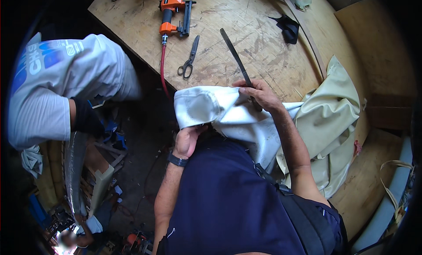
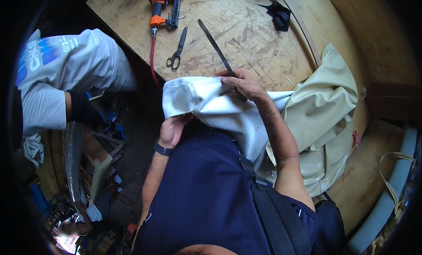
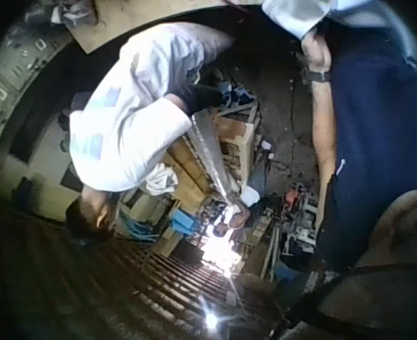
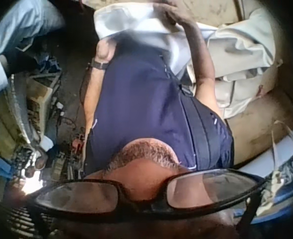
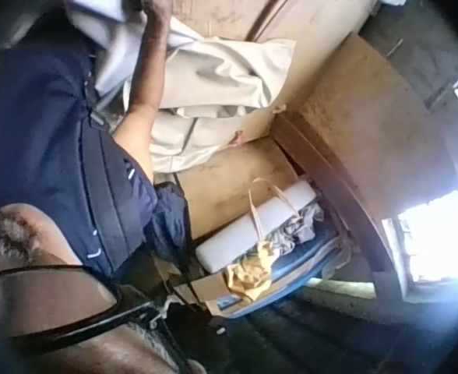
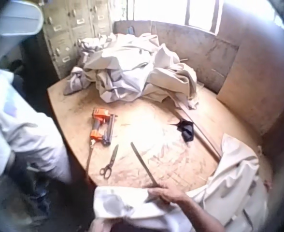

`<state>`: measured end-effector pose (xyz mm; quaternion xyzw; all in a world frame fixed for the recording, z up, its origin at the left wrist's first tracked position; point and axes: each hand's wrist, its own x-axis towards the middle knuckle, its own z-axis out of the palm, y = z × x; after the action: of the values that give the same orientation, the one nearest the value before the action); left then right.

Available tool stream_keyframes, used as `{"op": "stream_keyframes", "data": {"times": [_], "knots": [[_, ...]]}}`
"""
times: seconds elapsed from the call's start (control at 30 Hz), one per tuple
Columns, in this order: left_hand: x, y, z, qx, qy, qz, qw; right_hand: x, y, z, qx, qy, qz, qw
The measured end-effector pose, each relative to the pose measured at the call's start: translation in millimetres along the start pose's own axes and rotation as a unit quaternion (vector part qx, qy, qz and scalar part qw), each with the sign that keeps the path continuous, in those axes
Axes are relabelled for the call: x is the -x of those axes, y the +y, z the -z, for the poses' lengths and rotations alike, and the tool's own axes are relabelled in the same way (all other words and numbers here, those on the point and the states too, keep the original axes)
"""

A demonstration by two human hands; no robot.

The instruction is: Cutting and preparing upholstery fabric for furniture assembly at a workbench.

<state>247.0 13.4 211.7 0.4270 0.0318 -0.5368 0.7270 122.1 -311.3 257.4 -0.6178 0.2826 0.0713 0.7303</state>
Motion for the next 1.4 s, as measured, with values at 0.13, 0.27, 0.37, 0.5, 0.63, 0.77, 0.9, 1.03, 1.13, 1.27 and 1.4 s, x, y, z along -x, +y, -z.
{"op": "stream_keyframes", "data": {"times": [0.13, 0.27, 0.37, 0.5, 0.63, 0.77, 0.9, 1.03, 1.13, 1.27, 1.4], "knots": [[4.1, 9.1, -25.6, -0.14, -0.049, -0.084, 0.985, -5.8, -6.2, 3.6, 0.031, -0.02, 0.075, 0.997], [-3.1, 13.2, -42.5, -0.003, -0.035, -0.162, 0.986, -15.5, -18.9, 8.8, 0.071, -0.035, 0.058, 0.995], [-11.8, 30.3, -52.8, 0.03, 0.04, -0.128, 0.991, -15.7, -26.8, 6.8, 0.091, -0.007, 0.057, 0.994], [-9.7, 25.0, -50.7, 0.058, 0.017, -0.091, 0.994, -22.8, -15.4, 4.6, 0.086, 0.024, 0.066, 0.994], [-12.1, 14.3, -42.3, -0.011, -0.007, -0.022, 1.0, -26.4, -11.0, 0.7, 0.011, 0.028, 0.063, 0.998], [-17.1, 20.1, -71.6, -0.128, 0.031, -0.128, 0.983, -30.8, -8.6, 4.3, 0.071, 0.004, 0.072, 0.995], [-16.7, 28.1, -81.9, -0.119, -0.006, -0.118, 0.986, -40.8, 1.2, 2.3, 0.087, 0.031, 0.089, 0.992], [-20.9, 18.6, -79.3, -0.035, -0.003, -0.138, 0.99, -24.1, -12.7, -5.5, 0.152, 0.106, 0.085, 0.979], [-32.1, 19.1, -66.0, 0.091, -0.036, -0.091, 0.991, 2.9, -27.7, -11.5, 0.181, 0.262, 0.246, 0.915], [-47.0, 16.8, -75.3, 0.133, 0.01, -0.082, 0.988, 36.6, -36.0, -27.1, 0.121, 0.237, 0.177, 0.948], [-38.5, 25.7, -85.6, 0.108, 0.079, -0.028, 0.991, 47.9, -15.2, -45.3, 0.064, 0.173, 0.144, 0.972]]}}
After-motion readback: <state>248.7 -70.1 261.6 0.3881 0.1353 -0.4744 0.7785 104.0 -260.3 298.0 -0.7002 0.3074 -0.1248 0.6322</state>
